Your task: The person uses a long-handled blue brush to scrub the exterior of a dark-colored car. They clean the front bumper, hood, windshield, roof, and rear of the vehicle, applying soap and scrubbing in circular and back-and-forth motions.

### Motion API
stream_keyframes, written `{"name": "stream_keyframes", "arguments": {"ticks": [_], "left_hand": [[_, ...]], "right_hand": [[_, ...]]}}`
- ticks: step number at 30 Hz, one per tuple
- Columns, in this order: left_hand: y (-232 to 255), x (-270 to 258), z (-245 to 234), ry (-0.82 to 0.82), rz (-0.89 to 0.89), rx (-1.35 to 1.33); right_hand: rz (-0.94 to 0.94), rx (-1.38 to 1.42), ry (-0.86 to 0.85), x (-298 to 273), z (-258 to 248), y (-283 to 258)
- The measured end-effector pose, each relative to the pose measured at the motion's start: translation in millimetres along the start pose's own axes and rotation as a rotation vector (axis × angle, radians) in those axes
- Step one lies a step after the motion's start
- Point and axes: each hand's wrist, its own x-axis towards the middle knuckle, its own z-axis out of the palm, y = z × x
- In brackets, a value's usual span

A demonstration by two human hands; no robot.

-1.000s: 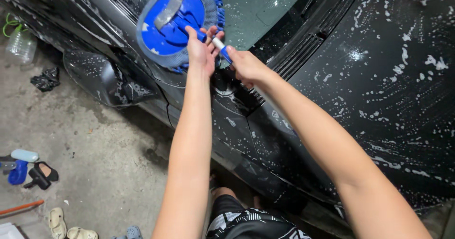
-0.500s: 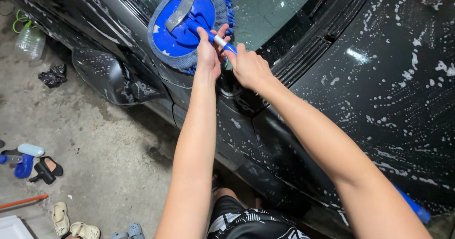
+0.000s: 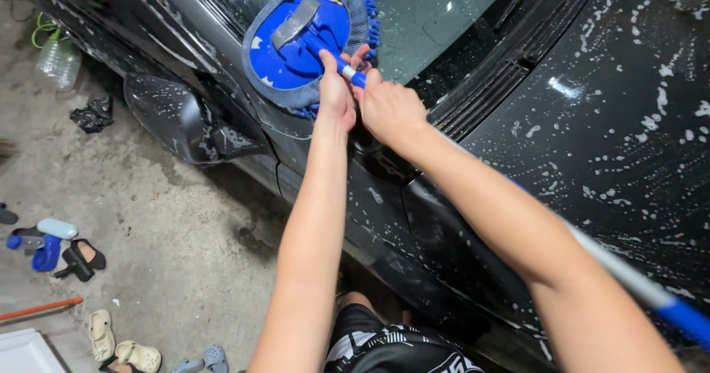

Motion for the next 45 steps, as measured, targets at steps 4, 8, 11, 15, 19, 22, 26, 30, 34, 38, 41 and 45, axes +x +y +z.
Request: {"name": "stream_keyframes", "arguments": {"ticks": [4, 8, 11, 15, 19, 22, 26, 30, 34, 38, 41, 45], "left_hand": [[-7.4, -4.6, -3.4, -0.105, -0.009, -0.152], [6.6, -2.2, -0.3, -0.154, -0.002, -0.206], [11.2, -10.5, 5.9, -0.086, -0.018, -0.204], [-0.1, -44.3, 15.0, 0.002, -0.150, 0.148], [-26.4, -87.8, 26.7, 0.228, -0.039, 0.383], [-50.1, -107.4, 31.6, 0.285, -0.076, 0.422], [-59.8, -96.9, 37.4, 0.253, 0.113, 0.502], [-63.4, -66.2, 40.0, 0.141, 0.163, 0.201], [-48.4, -17.7, 44.0, 0.313, 0.277, 0.372], [-14.8, 28.5, 57.5, 0.281, 0.268, 0.348], [-1.4, 40.5, 76.3, 0.259, 0.277, 0.287], [-41.3, -4.9, 91.1, 0.178, 0.268, 0.353]], "right_hand": [[-0.045, 0.020, -0.012, 13.3, 6.2, -3.5], [-0.087, 0.107, 0.031, 38.3, 9.9, -12.6], [0.126, 0.457, -0.226, 50.6, 10.1, -10.8], [0.207, 0.760, -0.311, 56.5, 24.8, 2.7], [0.253, 0.861, -0.210, 71.5, 53.5, 14.4], [0.086, 0.859, -0.032, 86.5, 71.1, 25.7], [-0.020, 0.812, 0.029, 88.3, 62.0, 21.6], [-0.220, 0.093, 0.386, 18.8, 30.4, 24.4], [-0.250, 0.437, 0.096, -47.8, -27.9, 59.2], [-0.121, 0.552, -0.291, -108.7, -60.8, 81.1], [0.114, 0.775, -0.310, -129.0, -63.1, 81.0], [0.204, 0.962, -0.209, -115.7, -47.0, 74.5]]}}
